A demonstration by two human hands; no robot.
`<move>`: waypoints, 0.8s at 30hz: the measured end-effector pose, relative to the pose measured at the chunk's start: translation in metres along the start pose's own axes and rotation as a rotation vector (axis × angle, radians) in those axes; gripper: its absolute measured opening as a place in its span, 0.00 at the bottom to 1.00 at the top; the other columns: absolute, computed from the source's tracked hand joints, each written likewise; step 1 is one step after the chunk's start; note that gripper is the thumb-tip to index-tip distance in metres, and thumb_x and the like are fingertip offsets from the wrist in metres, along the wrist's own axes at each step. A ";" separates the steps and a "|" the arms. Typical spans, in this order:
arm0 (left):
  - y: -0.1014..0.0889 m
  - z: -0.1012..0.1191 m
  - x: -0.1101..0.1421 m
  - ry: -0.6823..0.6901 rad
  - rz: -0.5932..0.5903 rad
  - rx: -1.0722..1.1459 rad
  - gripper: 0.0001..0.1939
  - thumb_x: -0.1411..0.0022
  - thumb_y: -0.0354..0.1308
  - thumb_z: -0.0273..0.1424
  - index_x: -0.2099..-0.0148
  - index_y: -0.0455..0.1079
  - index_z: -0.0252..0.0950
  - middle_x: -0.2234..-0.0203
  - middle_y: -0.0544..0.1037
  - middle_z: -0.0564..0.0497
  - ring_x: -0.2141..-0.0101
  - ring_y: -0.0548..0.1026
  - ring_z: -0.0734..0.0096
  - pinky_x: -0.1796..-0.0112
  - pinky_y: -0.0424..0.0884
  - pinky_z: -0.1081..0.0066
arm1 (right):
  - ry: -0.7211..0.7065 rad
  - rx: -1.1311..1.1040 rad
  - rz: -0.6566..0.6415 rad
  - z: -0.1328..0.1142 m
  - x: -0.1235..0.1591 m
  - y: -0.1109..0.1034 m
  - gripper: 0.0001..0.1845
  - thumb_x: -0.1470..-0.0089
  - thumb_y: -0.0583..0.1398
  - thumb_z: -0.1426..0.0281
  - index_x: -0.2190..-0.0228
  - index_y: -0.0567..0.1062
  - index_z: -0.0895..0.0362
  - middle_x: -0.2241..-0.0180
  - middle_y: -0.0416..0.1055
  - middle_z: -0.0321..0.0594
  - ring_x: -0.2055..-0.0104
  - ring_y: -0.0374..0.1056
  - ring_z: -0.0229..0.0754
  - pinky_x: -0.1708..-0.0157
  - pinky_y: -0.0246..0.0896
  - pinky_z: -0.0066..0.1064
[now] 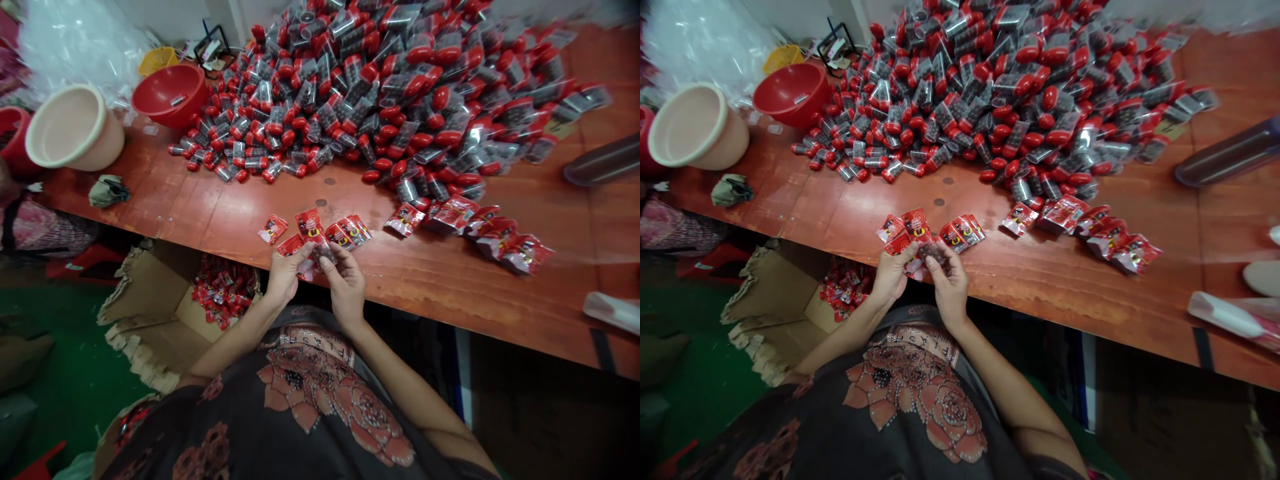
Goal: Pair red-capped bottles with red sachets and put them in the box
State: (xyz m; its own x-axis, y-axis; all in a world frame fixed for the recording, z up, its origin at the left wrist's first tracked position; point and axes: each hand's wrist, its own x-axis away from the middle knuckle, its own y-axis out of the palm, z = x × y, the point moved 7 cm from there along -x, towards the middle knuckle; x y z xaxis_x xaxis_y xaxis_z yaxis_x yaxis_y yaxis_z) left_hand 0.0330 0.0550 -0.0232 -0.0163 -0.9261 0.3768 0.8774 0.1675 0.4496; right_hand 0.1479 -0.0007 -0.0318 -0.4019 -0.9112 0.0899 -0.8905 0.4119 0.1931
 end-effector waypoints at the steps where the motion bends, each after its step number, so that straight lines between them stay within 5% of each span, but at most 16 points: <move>1: -0.003 0.002 -0.003 0.012 0.012 0.002 0.15 0.59 0.73 0.33 0.67 0.75 0.34 0.71 0.80 0.52 0.72 0.77 0.75 0.65 0.73 0.72 | -0.004 0.005 -0.004 0.000 0.000 -0.001 0.21 0.43 0.59 0.66 0.48 0.69 0.49 0.49 0.73 0.42 0.49 0.71 0.42 0.47 0.69 0.42; 10: -0.007 -0.005 0.004 -0.025 0.040 -0.050 0.18 0.62 0.74 0.31 0.67 0.75 0.33 0.74 0.79 0.53 0.75 0.75 0.75 0.71 0.72 0.75 | 0.008 -0.084 0.051 0.000 0.000 0.001 0.16 0.46 0.62 0.67 0.54 0.73 0.50 0.55 0.76 0.39 0.53 0.73 0.41 0.47 0.68 0.41; 18: -0.012 0.008 -0.004 -0.055 0.021 -0.139 0.19 0.63 0.75 0.36 0.75 0.68 0.33 0.86 0.68 0.60 0.88 0.58 0.85 0.87 0.53 0.79 | 0.057 -0.113 -0.009 0.000 -0.002 0.002 0.18 0.49 0.65 0.66 0.54 0.74 0.50 0.55 0.77 0.39 0.53 0.74 0.42 0.48 0.69 0.43; 24: -0.006 0.027 -0.005 -0.022 -0.006 -0.171 0.19 0.64 0.74 0.28 0.68 0.71 0.34 0.78 0.75 0.57 0.82 0.67 0.83 0.79 0.63 0.79 | -0.044 0.022 -0.070 0.000 0.001 0.000 0.17 0.48 0.64 0.67 0.54 0.76 0.47 0.54 0.75 0.38 0.52 0.71 0.42 0.45 0.66 0.46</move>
State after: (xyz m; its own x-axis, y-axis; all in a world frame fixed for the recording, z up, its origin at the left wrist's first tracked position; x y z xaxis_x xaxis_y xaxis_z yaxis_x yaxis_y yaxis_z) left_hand 0.0147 0.0679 -0.0064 -0.0306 -0.9189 0.3932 0.9461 0.1002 0.3080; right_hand 0.1472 -0.0015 -0.0320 -0.3475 -0.9371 0.0335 -0.9210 0.3478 0.1757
